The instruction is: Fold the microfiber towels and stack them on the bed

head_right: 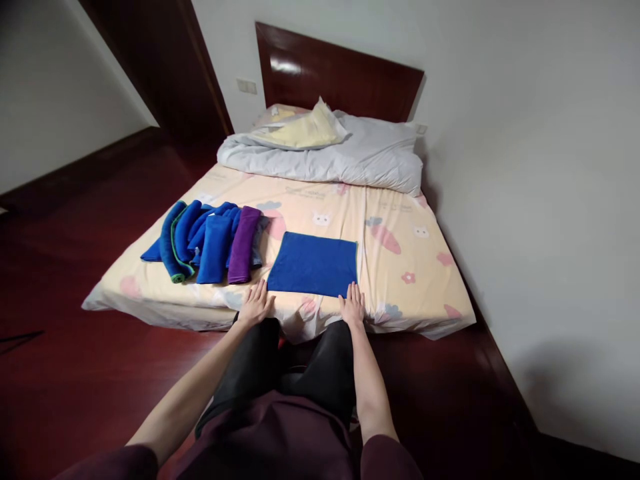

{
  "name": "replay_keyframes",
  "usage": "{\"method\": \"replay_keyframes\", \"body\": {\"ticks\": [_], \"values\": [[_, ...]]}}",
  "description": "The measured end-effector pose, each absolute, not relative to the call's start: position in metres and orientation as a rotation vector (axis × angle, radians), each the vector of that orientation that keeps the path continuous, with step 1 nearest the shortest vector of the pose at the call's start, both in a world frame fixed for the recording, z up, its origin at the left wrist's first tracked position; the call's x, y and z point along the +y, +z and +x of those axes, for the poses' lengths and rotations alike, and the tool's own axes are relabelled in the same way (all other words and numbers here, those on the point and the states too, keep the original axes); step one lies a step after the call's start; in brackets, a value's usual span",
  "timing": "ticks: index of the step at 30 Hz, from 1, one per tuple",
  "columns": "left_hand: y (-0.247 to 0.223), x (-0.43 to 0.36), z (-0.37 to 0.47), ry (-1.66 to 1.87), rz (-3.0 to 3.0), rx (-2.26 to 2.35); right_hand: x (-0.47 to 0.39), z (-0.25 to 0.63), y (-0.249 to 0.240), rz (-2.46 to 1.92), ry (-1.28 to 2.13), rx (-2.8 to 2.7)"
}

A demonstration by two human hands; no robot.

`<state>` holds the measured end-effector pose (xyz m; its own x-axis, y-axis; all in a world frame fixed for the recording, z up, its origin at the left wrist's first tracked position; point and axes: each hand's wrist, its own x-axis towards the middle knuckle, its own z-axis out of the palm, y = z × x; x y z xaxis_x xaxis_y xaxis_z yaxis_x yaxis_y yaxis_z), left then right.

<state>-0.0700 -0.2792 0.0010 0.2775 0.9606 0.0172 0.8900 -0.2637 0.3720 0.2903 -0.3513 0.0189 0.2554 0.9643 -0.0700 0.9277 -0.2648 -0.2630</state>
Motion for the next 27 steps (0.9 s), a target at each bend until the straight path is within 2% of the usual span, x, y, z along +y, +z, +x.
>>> {"method": "replay_keyframes", "body": {"ticks": [7,15,22,27], "values": [[0.011,-0.275,-0.086,0.205,2.252,1.637,-0.358,0.322,0.036,-2.314,0.445,-1.972],[-0.002,-0.242,-0.091,0.515,2.412,1.414,-0.351,0.344,0.026,-1.97,0.223,-2.061],[-0.007,-0.216,-0.077,0.538,2.468,1.273,-0.336,0.342,0.008,-1.872,0.276,-1.952],[-0.019,-0.208,-0.076,0.715,2.34,1.291,-0.338,0.342,0.0,-1.819,0.294,-1.726]]}}
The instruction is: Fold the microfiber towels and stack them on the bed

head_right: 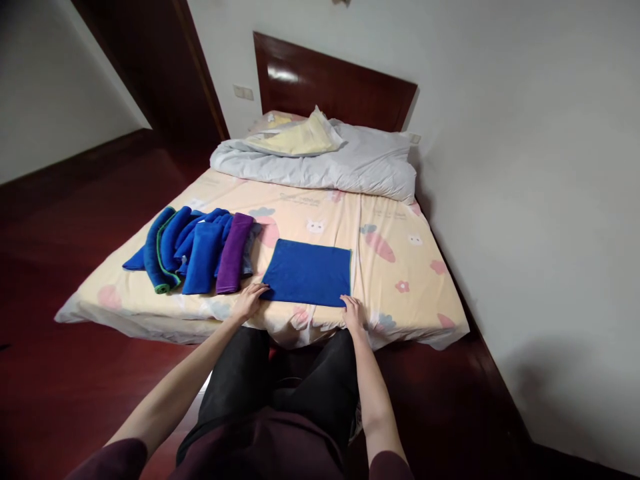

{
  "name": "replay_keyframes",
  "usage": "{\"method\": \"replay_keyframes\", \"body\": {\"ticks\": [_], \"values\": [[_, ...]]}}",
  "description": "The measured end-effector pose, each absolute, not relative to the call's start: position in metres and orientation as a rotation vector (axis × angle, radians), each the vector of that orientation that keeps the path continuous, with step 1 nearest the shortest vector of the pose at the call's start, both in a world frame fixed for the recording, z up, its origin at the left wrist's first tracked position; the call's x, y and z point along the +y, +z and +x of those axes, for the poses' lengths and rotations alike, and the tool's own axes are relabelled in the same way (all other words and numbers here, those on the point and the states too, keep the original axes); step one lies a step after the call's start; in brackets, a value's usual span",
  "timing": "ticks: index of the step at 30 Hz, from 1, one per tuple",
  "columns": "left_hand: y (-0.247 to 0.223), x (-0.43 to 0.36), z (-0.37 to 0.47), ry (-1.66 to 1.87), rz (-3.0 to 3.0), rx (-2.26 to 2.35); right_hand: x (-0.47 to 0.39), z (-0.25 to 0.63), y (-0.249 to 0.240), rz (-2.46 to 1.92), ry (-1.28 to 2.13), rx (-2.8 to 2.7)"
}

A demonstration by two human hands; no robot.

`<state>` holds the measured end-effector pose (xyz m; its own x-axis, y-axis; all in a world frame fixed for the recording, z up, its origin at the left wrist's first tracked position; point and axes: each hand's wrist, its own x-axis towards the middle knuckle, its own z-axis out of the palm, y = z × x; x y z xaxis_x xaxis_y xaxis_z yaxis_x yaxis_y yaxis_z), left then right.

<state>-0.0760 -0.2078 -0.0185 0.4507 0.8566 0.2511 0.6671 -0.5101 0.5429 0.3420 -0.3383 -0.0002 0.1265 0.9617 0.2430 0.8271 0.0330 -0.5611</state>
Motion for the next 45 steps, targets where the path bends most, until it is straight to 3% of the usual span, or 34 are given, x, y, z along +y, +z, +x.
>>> {"method": "replay_keyframes", "body": {"ticks": [5,12,27,45], "values": [[-0.035,-0.205,-0.08,0.984,2.073,1.292,-0.34,0.347,-0.003,-1.688,0.414,-1.462],[-0.037,-0.21,-0.08,1.09,1.954,1.304,-0.328,0.356,-0.007,-1.68,0.553,-1.316],[-0.039,-0.219,-0.072,1.096,2.06,1.551,-0.329,0.34,-0.024,-1.72,0.056,-1.339],[-0.036,-0.232,-0.062,1.045,2.002,1.922,-0.326,0.335,-0.021,-1.909,0.073,-1.104]]}}
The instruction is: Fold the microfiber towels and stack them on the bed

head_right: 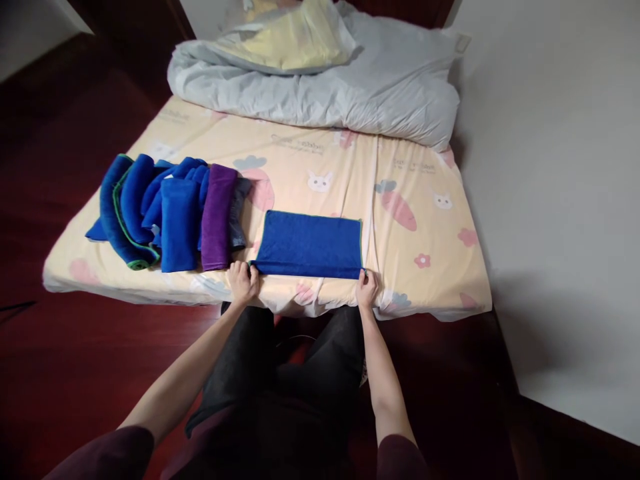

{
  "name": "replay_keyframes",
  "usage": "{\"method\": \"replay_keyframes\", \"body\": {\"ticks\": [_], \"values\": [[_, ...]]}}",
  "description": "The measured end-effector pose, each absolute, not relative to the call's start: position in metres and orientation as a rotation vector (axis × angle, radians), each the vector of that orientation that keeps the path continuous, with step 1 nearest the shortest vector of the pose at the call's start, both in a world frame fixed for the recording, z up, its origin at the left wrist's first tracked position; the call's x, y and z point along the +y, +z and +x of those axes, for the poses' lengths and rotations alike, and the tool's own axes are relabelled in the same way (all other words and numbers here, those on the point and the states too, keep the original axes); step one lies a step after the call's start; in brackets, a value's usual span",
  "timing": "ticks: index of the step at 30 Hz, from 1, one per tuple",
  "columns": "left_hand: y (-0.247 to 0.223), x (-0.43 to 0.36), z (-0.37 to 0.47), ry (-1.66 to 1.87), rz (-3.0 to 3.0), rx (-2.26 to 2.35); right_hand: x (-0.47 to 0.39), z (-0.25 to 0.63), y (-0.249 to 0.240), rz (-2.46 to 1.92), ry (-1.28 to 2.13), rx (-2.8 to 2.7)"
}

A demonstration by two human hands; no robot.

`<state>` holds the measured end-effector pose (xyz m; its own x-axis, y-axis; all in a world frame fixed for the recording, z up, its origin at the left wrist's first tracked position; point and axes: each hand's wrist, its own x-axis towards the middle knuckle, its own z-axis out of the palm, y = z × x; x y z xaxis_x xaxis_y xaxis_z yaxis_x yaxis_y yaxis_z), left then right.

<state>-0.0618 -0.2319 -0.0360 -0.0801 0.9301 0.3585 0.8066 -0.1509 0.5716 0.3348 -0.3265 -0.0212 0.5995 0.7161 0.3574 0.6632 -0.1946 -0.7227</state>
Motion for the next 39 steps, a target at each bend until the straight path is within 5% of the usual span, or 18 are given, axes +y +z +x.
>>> {"method": "replay_keyframes", "body": {"ticks": [39], "values": [[-0.0421,-0.2323,-0.0625,0.999,1.909,1.947,-0.3266,0.329,-0.0237,-2.01,0.029,-1.11]]}}
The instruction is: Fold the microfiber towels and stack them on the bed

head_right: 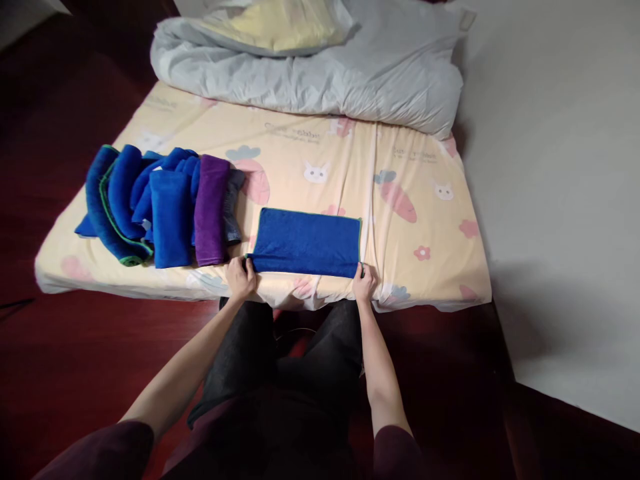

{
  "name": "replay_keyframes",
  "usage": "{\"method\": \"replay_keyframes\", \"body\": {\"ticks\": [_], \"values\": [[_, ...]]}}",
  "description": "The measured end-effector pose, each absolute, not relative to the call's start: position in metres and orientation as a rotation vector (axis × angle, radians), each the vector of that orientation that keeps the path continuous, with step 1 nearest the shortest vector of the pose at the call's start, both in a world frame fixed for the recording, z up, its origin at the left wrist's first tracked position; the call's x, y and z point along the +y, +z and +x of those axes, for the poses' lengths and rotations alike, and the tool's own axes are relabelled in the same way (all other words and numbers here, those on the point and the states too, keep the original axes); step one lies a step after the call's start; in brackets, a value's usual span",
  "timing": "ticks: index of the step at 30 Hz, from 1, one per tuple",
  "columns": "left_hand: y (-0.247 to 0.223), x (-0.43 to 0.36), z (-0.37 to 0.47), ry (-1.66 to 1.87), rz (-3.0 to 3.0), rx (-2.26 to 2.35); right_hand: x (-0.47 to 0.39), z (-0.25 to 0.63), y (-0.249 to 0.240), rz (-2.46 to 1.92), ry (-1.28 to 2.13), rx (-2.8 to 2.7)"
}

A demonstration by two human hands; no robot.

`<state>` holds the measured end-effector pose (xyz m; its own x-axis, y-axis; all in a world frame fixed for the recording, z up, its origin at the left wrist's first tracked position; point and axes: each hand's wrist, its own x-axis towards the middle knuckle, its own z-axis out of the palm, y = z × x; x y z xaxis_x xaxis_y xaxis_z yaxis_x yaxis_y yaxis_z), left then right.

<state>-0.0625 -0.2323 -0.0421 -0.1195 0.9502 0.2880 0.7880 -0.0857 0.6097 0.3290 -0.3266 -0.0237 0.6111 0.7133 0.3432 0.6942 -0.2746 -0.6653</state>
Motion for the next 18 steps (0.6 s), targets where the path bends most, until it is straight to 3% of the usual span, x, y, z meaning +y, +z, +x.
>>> {"method": "replay_keyframes", "body": {"ticks": [18], "values": [[-0.0425,-0.2328,-0.0616,1.023,1.879,1.957,-0.3244,0.329,-0.0262,-1.993,0.011,-1.109]]}}
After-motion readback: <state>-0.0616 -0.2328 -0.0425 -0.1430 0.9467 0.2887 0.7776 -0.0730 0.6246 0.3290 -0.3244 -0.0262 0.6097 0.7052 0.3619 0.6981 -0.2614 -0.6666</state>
